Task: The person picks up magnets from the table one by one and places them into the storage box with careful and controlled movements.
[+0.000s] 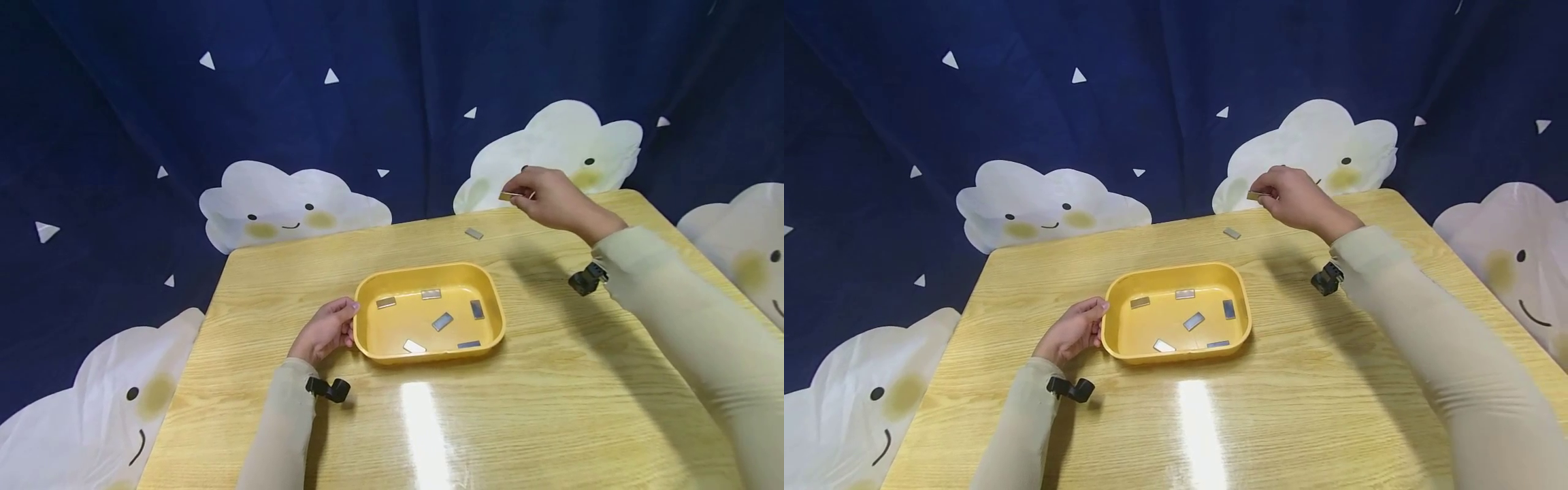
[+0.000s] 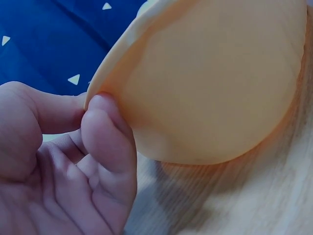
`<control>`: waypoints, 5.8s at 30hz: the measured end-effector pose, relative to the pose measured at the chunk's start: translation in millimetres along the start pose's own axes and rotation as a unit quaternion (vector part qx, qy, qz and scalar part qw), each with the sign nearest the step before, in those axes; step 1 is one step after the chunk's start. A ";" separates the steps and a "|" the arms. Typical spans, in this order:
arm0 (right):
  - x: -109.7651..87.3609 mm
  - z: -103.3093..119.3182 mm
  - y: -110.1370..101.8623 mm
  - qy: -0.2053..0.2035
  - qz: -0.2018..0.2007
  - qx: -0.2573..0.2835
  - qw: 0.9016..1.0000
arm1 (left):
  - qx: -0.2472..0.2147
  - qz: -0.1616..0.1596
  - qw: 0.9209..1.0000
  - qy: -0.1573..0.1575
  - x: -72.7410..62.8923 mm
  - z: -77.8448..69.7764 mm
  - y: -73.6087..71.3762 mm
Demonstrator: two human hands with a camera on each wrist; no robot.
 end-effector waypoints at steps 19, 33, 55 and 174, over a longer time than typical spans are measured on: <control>5.3 47.9 -1.4 -0.077 0.006 0.003 0.997 | -0.008 -0.013 1.000 0.004 6.3 4.3 8.6; 13.8 81.8 6.7 -0.136 0.036 -0.035 0.989 | -0.008 -0.019 1.000 0.007 3.5 3.4 6.7; 22.7 106.6 16.2 -0.166 0.045 -0.028 0.985 | -0.002 -0.030 1.000 -0.002 4.0 3.6 7.2; 42.9 162.0 177.6 -0.174 0.356 -0.034 0.917 | 0.025 -0.034 0.999 -0.015 6.2 -0.6 7.1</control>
Point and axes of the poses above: each hand's wrist, its own x-axis towards the middle knuckle, its own y-axis out of the palm, z = x × y, the point moved 5 cm from there along x, towards the middle knuckle, and after that the axes turned 11 degrees about z, right-handed, at the moved point
